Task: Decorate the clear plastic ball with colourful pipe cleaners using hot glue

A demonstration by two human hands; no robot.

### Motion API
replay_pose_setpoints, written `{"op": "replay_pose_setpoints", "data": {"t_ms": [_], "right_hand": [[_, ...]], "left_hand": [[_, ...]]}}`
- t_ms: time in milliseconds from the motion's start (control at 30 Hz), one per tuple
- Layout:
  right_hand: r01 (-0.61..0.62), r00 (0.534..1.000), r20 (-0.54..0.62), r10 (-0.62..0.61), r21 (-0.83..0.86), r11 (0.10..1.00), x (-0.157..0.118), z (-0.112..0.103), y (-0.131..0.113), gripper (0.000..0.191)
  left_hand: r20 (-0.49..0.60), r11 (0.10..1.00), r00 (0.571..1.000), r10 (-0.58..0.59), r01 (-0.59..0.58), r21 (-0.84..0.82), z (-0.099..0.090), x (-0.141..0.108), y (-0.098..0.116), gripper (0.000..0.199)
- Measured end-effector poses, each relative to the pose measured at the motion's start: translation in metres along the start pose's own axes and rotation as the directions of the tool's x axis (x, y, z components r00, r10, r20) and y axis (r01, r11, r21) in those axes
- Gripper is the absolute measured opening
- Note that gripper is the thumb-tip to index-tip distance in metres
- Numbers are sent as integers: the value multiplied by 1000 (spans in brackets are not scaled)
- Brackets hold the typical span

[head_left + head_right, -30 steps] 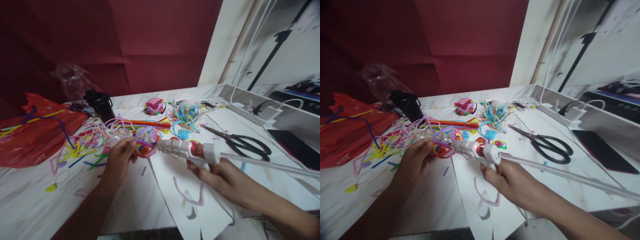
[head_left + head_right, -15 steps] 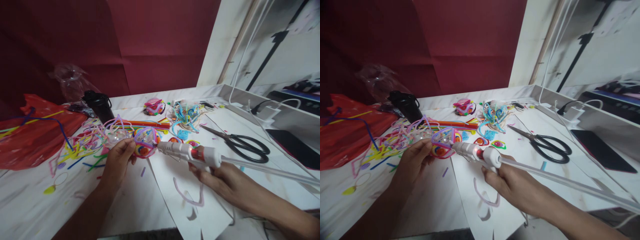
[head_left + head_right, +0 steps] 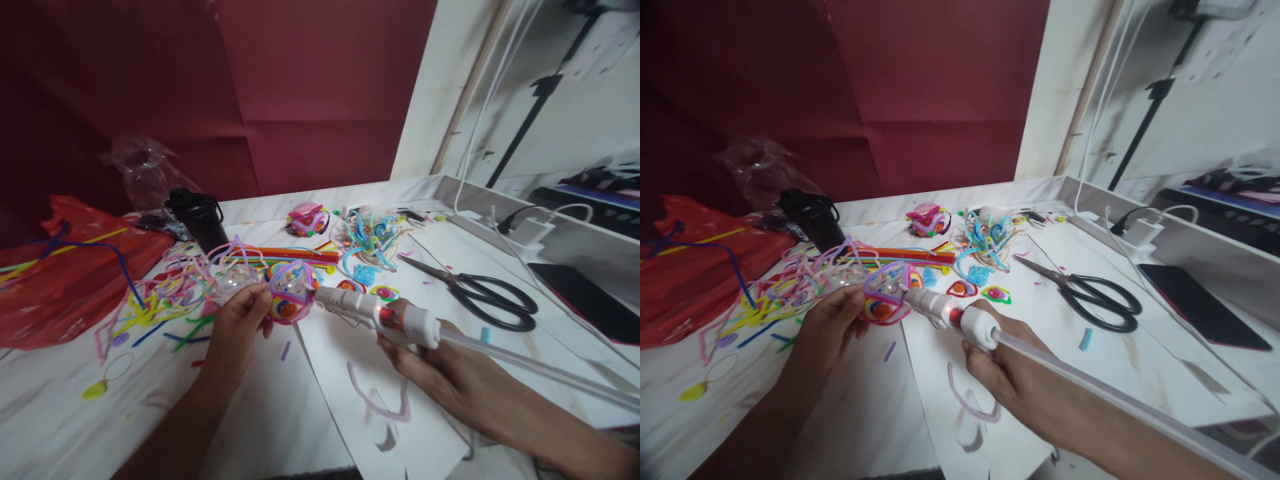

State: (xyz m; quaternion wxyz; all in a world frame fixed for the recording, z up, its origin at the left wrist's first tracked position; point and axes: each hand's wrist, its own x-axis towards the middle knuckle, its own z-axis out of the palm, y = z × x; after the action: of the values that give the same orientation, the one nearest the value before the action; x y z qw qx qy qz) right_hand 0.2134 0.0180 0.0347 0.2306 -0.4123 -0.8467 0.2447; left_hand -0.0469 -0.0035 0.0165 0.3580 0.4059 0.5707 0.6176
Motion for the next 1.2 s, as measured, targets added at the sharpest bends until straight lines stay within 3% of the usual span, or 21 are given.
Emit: {"op": "replay_pose_setpoints", "data": {"t_ms": [367, 1200], "right_hand": [[-2, 999, 47, -1, 60, 998, 0, 0, 0, 22], [1, 999, 36, 0, -47, 999, 9, -3, 1, 29]], "left_hand": [[19, 997, 999, 37, -38, 65, -1, 0, -2, 29], [33, 982, 994, 105, -109, 156, -5, -3, -6, 28]]}}
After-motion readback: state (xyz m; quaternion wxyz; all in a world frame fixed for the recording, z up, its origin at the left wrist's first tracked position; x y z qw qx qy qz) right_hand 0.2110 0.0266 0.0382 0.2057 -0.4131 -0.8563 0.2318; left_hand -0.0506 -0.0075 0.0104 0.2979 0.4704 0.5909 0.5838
